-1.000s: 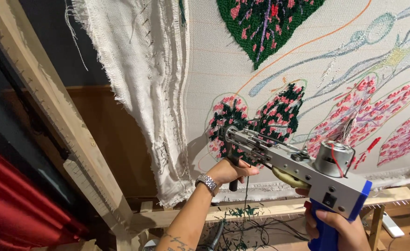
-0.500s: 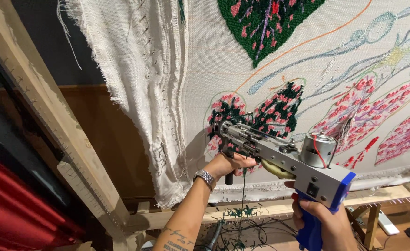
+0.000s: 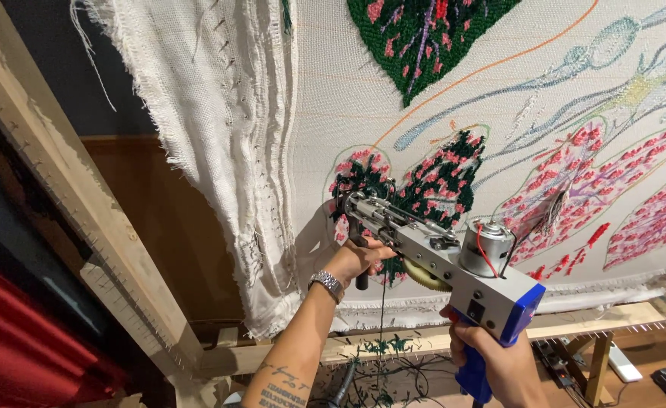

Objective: Using a tufting gun to apply yarn to a canvas frame to create a rug.

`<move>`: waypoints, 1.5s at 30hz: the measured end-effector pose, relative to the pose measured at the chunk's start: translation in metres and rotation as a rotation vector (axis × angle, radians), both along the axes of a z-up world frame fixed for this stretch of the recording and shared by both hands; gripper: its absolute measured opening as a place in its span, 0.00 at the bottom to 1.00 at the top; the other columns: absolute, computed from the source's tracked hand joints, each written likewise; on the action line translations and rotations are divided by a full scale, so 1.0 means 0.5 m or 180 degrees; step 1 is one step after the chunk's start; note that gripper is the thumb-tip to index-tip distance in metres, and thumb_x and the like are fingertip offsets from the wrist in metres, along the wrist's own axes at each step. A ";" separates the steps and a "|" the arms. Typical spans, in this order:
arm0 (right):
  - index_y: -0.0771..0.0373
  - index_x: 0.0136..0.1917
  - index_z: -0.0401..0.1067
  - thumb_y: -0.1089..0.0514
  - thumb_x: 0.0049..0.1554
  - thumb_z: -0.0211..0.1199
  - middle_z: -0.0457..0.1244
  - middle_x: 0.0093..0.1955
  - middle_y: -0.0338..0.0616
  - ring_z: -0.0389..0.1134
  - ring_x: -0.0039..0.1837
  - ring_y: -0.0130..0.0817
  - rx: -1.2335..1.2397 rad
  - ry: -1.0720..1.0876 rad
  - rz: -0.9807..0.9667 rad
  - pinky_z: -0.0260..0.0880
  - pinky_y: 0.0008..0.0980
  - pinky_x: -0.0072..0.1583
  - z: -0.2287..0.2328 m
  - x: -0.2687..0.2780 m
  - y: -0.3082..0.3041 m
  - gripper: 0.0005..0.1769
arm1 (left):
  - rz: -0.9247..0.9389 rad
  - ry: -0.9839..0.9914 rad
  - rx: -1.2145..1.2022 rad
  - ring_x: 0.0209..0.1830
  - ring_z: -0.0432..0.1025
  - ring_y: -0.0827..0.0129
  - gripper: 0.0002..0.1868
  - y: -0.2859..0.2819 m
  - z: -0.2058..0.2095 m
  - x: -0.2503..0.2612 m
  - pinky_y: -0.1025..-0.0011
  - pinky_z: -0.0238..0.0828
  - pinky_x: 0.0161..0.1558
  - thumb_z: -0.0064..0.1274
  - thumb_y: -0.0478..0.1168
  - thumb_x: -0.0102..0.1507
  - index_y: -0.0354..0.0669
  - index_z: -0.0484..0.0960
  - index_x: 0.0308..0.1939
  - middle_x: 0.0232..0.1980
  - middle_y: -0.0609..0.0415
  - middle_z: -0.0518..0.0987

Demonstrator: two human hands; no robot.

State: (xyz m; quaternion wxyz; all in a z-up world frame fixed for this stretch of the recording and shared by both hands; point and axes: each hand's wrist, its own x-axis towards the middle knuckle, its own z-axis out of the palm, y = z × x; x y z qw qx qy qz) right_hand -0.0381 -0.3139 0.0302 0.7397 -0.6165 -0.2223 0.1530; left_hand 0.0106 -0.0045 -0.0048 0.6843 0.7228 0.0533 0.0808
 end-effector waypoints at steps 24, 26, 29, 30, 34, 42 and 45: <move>0.79 0.54 0.69 0.66 0.47 0.59 0.63 0.36 0.53 0.62 0.31 0.40 0.0404 0.0418 -0.0036 0.63 0.40 0.32 0.006 0.008 -0.003 0.21 | 0.0078 0.0090 0.0217 0.20 0.64 0.79 0.14 0.001 0.045 -0.009 0.74 0.61 0.24 0.65 0.46 0.62 0.41 0.89 0.45 0.29 0.61 0.80; 0.78 0.55 0.67 0.66 0.46 0.59 0.66 0.42 0.53 0.62 0.32 0.39 0.0533 0.0423 0.0056 0.63 0.40 0.32 -0.004 0.017 -0.023 0.23 | 0.0011 0.0080 0.0091 0.20 0.63 0.79 0.15 -0.015 0.056 -0.024 0.74 0.60 0.23 0.66 0.47 0.62 0.40 0.90 0.45 0.29 0.61 0.79; 0.78 0.65 0.68 0.66 0.48 0.60 0.60 0.37 0.56 0.62 0.34 0.41 0.0550 0.0470 0.0279 0.63 0.40 0.35 -0.027 0.040 -0.062 0.30 | -0.0140 0.0106 0.0064 0.19 0.62 0.80 0.15 -0.044 0.088 -0.057 0.75 0.59 0.22 0.65 0.49 0.62 0.46 0.90 0.48 0.28 0.61 0.79; 0.77 0.66 0.65 0.66 0.48 0.60 0.63 0.46 0.58 0.63 0.37 0.39 0.0788 0.0336 0.0247 0.64 0.40 0.35 -0.033 0.042 -0.075 0.32 | -0.0257 0.0071 0.0036 0.19 0.61 0.81 0.16 -0.051 0.094 -0.072 0.76 0.57 0.22 0.64 0.50 0.62 0.45 0.90 0.48 0.29 0.62 0.80; 0.78 0.72 0.62 0.66 0.51 0.62 0.64 0.47 0.62 0.63 0.40 0.44 0.1027 0.0484 0.0374 0.65 0.43 0.36 -0.094 0.080 -0.151 0.36 | -0.0646 -0.0054 -0.0282 0.19 0.58 0.83 0.17 -0.078 0.096 -0.097 0.78 0.54 0.22 0.62 0.52 0.62 0.46 0.89 0.47 0.35 0.66 0.84; 0.84 0.69 0.60 0.62 0.53 0.63 0.60 0.36 0.63 0.62 0.35 0.51 0.1149 0.0742 0.0309 0.62 0.45 0.36 -0.178 0.118 -0.232 0.35 | -0.0625 0.0096 0.0313 0.20 0.59 0.83 0.17 -0.129 0.131 -0.127 0.78 0.59 0.24 0.61 0.55 0.62 0.50 0.91 0.47 0.40 0.64 0.87; 0.84 0.70 0.61 0.60 0.53 0.63 0.61 0.34 0.61 0.63 0.35 0.50 0.1262 0.0774 0.0619 0.63 0.45 0.37 -0.189 0.132 -0.244 0.36 | -0.0544 0.0076 0.0591 0.21 0.61 0.82 0.18 -0.138 0.155 -0.138 0.77 0.59 0.23 0.60 0.56 0.63 0.49 0.91 0.46 0.40 0.63 0.87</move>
